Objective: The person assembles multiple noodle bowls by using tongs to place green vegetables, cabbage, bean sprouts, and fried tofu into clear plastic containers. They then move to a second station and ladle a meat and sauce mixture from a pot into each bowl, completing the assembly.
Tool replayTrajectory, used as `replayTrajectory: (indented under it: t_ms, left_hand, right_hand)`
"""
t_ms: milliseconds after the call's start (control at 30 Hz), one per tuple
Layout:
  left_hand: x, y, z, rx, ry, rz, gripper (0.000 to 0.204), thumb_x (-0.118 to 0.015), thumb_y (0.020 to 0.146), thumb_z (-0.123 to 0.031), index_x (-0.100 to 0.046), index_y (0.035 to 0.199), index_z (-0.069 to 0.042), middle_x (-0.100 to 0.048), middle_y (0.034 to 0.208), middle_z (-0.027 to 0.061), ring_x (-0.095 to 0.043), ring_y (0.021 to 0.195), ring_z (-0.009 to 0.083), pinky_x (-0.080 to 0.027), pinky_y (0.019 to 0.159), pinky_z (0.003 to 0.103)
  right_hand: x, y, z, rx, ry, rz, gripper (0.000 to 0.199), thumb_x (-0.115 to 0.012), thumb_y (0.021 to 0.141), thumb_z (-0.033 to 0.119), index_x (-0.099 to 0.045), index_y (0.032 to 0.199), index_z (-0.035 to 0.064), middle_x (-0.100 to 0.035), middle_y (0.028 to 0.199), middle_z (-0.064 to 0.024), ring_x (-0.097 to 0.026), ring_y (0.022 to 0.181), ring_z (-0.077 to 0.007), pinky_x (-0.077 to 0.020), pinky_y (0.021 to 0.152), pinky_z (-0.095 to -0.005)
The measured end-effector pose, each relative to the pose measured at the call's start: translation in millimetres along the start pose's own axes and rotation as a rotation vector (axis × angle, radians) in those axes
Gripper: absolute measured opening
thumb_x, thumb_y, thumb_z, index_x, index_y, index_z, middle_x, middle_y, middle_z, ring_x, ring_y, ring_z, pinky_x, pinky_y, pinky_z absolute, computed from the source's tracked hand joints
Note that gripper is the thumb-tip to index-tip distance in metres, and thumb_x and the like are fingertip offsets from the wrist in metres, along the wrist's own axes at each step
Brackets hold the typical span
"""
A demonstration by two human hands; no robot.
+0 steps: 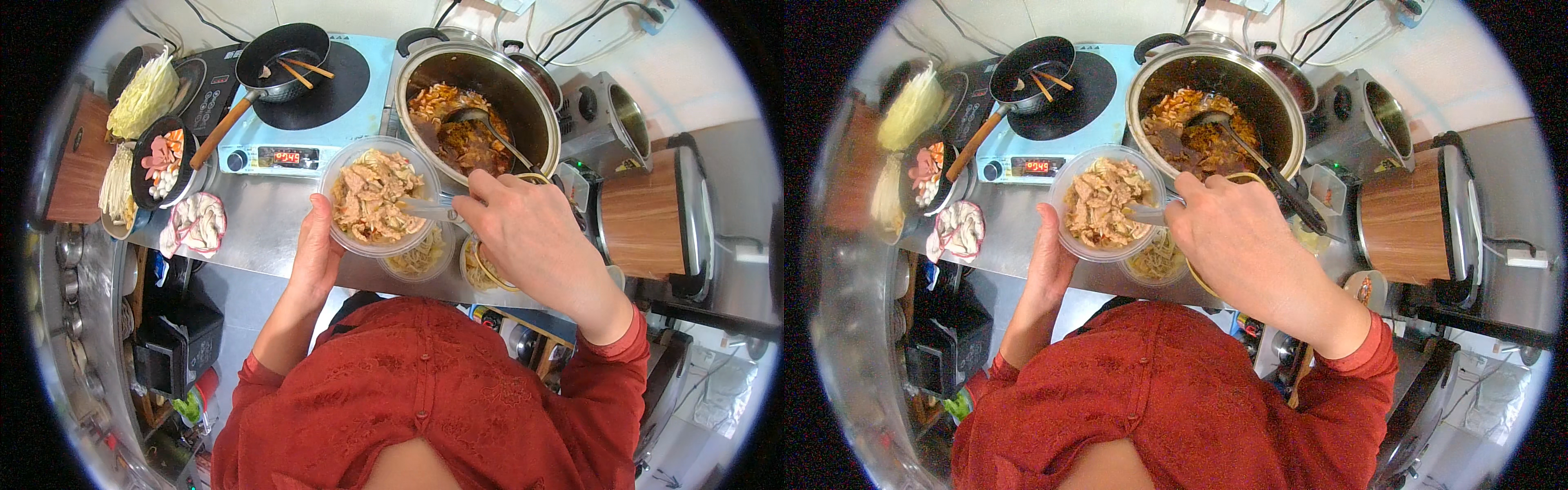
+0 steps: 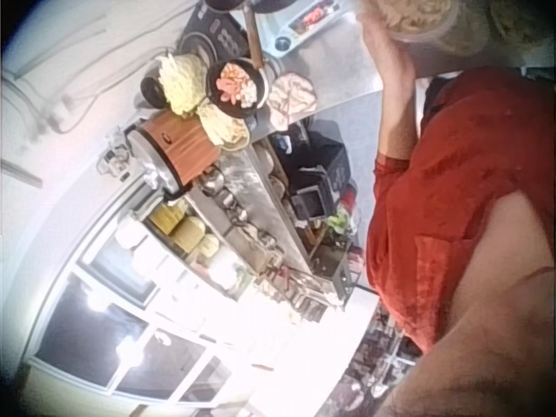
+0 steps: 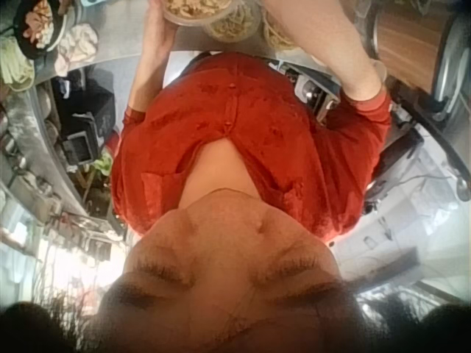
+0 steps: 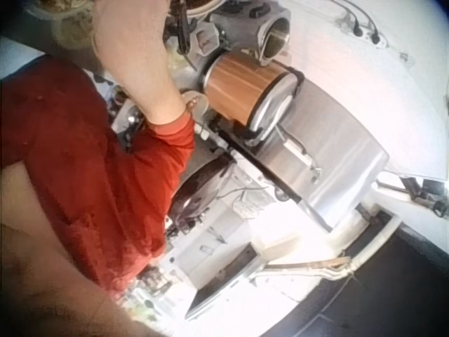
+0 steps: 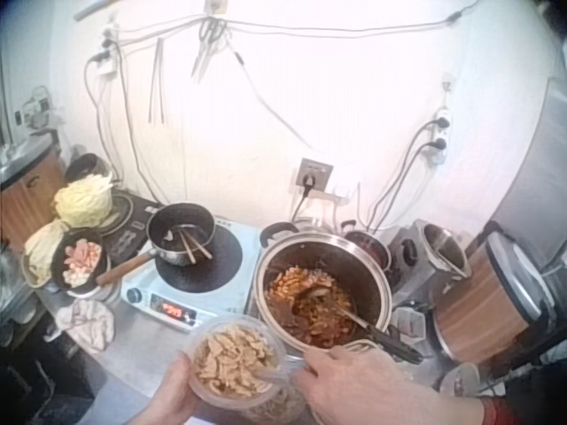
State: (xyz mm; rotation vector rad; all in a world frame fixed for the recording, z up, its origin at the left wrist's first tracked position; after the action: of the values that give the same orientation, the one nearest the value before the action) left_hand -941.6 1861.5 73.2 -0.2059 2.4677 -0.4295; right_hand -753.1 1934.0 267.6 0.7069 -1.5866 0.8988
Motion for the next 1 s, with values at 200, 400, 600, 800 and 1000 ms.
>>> replayTrajectory:
  t_ms: [200, 400, 600, 800, 1000]
  left_hand:
    - [4, 2, 3, -0.020, 0.014, -0.033, 0.095, -0.042, 0.094, -0.076, -0.036, 0.154, -0.002, -0.046, 0.155, 0.0131, -0.043, 0.143, 0.0254, -0.035, 0.116, 0.045]
    - [7, 5, 3, -0.028, 0.039, -0.044, 0.094, -0.041, 0.095, -0.076, -0.038, 0.153, -0.002, -0.048, 0.153, 0.0128, -0.048, 0.140, 0.0253, -0.040, 0.113, 0.043]
    - [7, 5, 4, -0.021, 0.047, -0.050, 0.096, -0.041, 0.094, -0.077, -0.037, 0.153, -0.002, -0.048, 0.152, 0.0131, -0.049, 0.139, 0.0254, -0.041, 0.112, 0.044]
    - [8, 4, 3, -0.029, 0.014, -0.031, 0.096, -0.042, 0.094, -0.077, -0.036, 0.154, -0.002, -0.048, 0.152, 0.0136, -0.048, 0.139, 0.0253, -0.040, 0.112, 0.044]
    - [8, 7, 4, -0.074, -0.016, -0.107, 0.081, -0.047, 0.100, -0.066, -0.048, 0.143, 0.002, -0.060, 0.137, 0.0129, -0.060, 0.125, 0.0206, -0.051, 0.101, 0.038]
  right_hand:
    - [13, -9, -4, 0.002, -0.045, 0.043, 0.025, -0.071, 0.070, 0.005, -0.067, 0.094, 0.0061, -0.058, 0.091, -0.0074, -0.064, 0.087, -0.0252, -0.0534, 0.069, -0.0393]
    - [13, 0, 2, 0.096, -0.071, 0.080, 0.016, -0.069, 0.072, 0.007, -0.066, 0.088, 0.0058, -0.058, 0.090, -0.0074, -0.064, 0.086, -0.0255, -0.0530, 0.069, -0.0382]
    - [16, 2, -4, 0.093, -0.152, 0.147, 0.011, -0.064, 0.077, 0.006, -0.065, 0.087, 0.0060, -0.060, 0.091, -0.0084, -0.064, 0.086, -0.0269, -0.0531, 0.070, -0.0378]
    - [25, -3, -13, 0.049, -0.079, -0.014, 0.016, -0.067, 0.076, 0.005, -0.066, 0.091, 0.0057, -0.060, 0.091, -0.0075, -0.064, 0.085, -0.0280, -0.0533, 0.072, -0.0387]
    - [23, 1, -13, 0.058, -0.119, -0.008, 0.019, -0.070, 0.072, 0.005, -0.067, 0.091, 0.0048, -0.060, 0.090, -0.0079, -0.064, 0.086, -0.0282, -0.0535, 0.072, -0.0393]
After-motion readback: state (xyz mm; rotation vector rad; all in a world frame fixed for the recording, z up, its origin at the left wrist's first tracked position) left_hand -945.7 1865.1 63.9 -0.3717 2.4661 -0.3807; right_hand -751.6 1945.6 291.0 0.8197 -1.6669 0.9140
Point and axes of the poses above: each hand's wrist, its own y-axis towards the middle knuckle, its own x-axis out of the back of the hand, z = x × y, the point moved 4 cm from there along y, towards the middle knuckle
